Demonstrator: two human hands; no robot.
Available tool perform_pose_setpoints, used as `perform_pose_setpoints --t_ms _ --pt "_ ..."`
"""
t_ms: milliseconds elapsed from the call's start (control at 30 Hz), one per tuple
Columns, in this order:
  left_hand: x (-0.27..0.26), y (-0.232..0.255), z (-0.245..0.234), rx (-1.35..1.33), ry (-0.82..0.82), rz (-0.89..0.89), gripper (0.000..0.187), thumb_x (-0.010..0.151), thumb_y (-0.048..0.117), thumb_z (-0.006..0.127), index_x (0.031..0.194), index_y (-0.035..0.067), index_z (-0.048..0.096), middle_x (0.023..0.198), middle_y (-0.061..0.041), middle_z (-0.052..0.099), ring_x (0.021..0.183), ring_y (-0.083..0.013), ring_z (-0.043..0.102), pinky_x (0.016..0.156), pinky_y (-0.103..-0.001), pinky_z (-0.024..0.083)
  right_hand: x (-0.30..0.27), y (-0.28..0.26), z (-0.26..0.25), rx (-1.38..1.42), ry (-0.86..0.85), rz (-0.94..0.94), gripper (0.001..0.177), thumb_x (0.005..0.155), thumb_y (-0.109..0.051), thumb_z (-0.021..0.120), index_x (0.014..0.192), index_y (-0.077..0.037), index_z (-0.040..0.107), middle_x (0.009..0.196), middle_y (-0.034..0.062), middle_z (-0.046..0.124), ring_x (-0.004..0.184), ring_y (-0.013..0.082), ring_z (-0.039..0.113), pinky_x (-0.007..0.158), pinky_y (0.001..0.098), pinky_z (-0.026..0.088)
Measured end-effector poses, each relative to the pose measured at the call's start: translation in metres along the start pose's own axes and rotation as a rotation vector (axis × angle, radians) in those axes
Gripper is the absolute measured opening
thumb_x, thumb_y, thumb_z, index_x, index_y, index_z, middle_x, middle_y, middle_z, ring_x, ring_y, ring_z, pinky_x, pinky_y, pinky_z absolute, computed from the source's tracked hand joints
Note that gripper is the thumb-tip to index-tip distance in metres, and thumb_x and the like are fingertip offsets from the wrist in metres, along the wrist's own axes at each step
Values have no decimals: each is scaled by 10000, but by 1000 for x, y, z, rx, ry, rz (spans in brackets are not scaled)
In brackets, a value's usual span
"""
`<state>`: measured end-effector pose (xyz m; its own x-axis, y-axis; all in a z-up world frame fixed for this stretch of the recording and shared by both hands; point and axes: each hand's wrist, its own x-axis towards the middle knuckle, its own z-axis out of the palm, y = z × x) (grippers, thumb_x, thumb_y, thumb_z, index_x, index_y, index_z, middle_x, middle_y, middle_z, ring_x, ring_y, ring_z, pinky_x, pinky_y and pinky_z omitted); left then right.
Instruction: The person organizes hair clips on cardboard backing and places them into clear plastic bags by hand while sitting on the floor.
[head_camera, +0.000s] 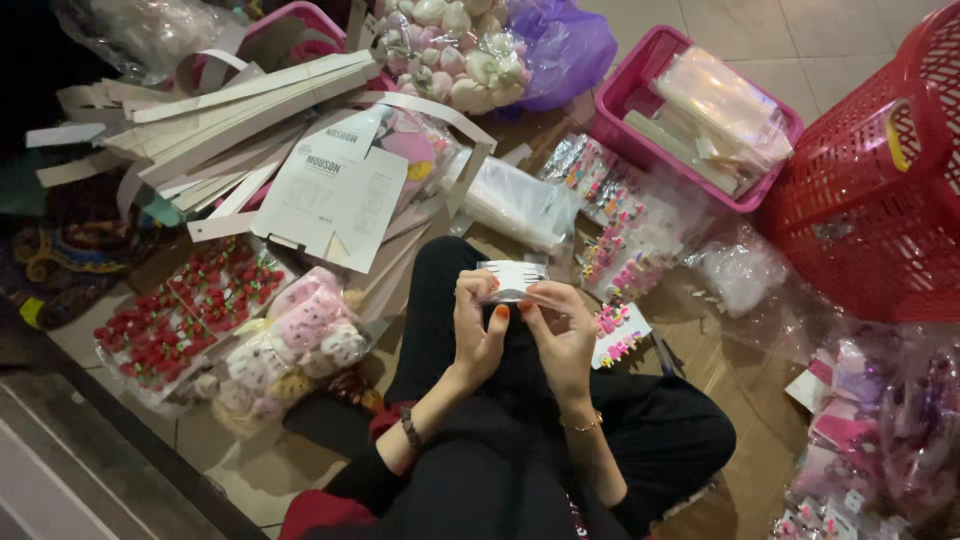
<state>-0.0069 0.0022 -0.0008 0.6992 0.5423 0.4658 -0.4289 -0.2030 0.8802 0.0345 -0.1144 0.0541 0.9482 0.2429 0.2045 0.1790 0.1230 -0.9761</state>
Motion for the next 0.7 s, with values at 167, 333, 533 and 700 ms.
perform_pose_setpoints --t_ms 167,333,533,700 --pt "-3 0 -6 19 -20 23 275 994 304 524 909 137 323 943 -35 384 932 -195 472 899 -325 388 -5 -15 6 17 -19 -15 162 922 -88 765 1013 31 704 1013 163 705 871 179 700 732 283 604" --pt "3 22 1 5 55 3 150 1021 196 457 986 122 331 954 -38 395 922 -176 463 895 -324 389 -11 -9 9 69 -23 16 141 982 -121 689 1027 13 691 1029 128 710 843 153 702 719 241 605" --pt "-1 27 -1 32 53 -15 152 979 106 476 974 129 326 937 -44 377 916 -195 459 888 -358 392 -12 -9 14 10 21 -52 105 954 -65 729 950 18 665 982 142 687 804 140 674 700 258 587" --pt "-5 15 -3 101 -14 14 178 966 72 462 888 131 313 869 -1 343 843 -188 452 836 -332 394 -15 -13 18 -56 60 -134 82 913 17 749 906 38 670 963 172 680 820 156 676 713 275 573"
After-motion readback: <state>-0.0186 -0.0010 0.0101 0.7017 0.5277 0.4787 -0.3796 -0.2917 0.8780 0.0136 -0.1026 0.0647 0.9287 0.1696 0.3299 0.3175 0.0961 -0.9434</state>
